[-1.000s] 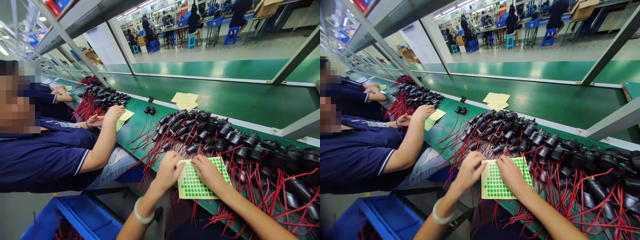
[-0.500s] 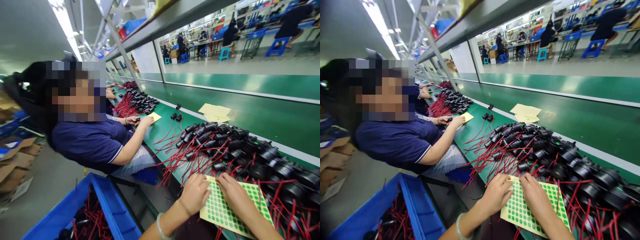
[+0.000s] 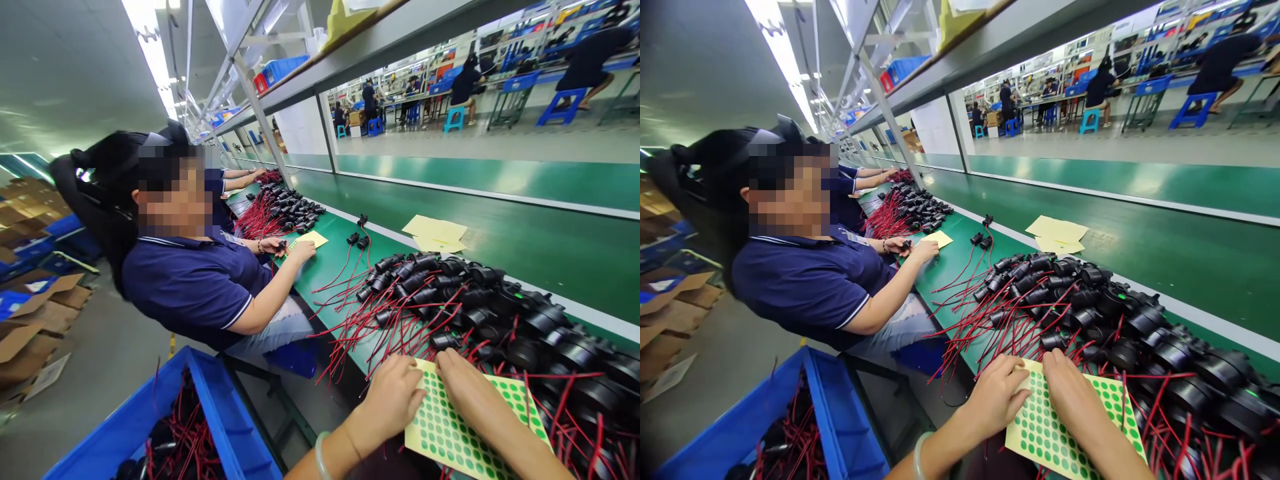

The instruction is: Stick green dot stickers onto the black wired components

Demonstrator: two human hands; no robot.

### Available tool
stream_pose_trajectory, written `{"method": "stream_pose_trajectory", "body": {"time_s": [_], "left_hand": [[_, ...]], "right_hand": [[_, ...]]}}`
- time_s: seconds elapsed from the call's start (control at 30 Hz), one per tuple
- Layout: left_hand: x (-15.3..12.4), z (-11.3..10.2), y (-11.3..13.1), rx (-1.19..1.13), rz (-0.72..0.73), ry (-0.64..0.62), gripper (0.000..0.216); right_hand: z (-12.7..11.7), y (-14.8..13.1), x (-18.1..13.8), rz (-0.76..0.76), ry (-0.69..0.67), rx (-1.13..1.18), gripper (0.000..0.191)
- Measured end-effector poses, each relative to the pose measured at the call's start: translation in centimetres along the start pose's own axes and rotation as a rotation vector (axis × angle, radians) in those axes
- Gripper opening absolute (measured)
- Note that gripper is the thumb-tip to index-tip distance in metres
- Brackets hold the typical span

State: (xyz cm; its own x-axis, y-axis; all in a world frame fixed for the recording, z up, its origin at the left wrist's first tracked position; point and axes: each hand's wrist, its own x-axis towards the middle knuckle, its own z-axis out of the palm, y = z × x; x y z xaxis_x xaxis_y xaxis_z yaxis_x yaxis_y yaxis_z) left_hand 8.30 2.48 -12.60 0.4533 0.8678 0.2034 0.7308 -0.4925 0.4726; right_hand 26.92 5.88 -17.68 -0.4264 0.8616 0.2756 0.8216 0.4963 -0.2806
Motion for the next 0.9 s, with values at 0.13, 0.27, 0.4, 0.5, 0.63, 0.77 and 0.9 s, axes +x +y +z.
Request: {"method": "stream_pose_trajectory", "body": {"time_s": [0.13, 0.27, 0.4, 0.5, 0.63, 0.77, 0.9], "left_hand": [[1.0, -3.1, -0.5, -0.191, 0.072, 0.208, 0.009], [7.0, -8.2, -4.9, 0.016, -0.197, 0.327, 0.011], [16.6, -10.5, -12.3, 0.13, -0.409, 0.333, 0.018], [22.5, -9.7, -16.5, 0.169, -0.53, 0.277, 0.025], [26.0, -8.1, -18.8, 0.155, -0.619, 0.218, 0.03], [25.8, -8.7, -18.5, 0.098, -0.6, 0.257, 0.028], [22.4, -11.2, -15.4, 0.036, -0.473, 0.402, 0.028]], "right_hand": [[-0.5, -0.2, -0.6, -0.005, 0.011, 0.019, 0.02], [-0.8, -0.3, -1.5, 0.017, 0.022, 0.068, 0.015], [-1.9, -0.3, -1.7, 0.021, 0.038, 0.121, 0.016], [-3.9, -0.7, -1.1, 0.001, 0.09, 0.214, 0.013], [-7.0, -1.5, 0.1, 0.015, 0.183, 0.281, 0.012], [-9.0, -1.5, 0.5, 0.029, 0.206, 0.319, 0.012], [-10.7, -1.4, 1.1, 0.051, 0.182, 0.412, 0.013]]}}
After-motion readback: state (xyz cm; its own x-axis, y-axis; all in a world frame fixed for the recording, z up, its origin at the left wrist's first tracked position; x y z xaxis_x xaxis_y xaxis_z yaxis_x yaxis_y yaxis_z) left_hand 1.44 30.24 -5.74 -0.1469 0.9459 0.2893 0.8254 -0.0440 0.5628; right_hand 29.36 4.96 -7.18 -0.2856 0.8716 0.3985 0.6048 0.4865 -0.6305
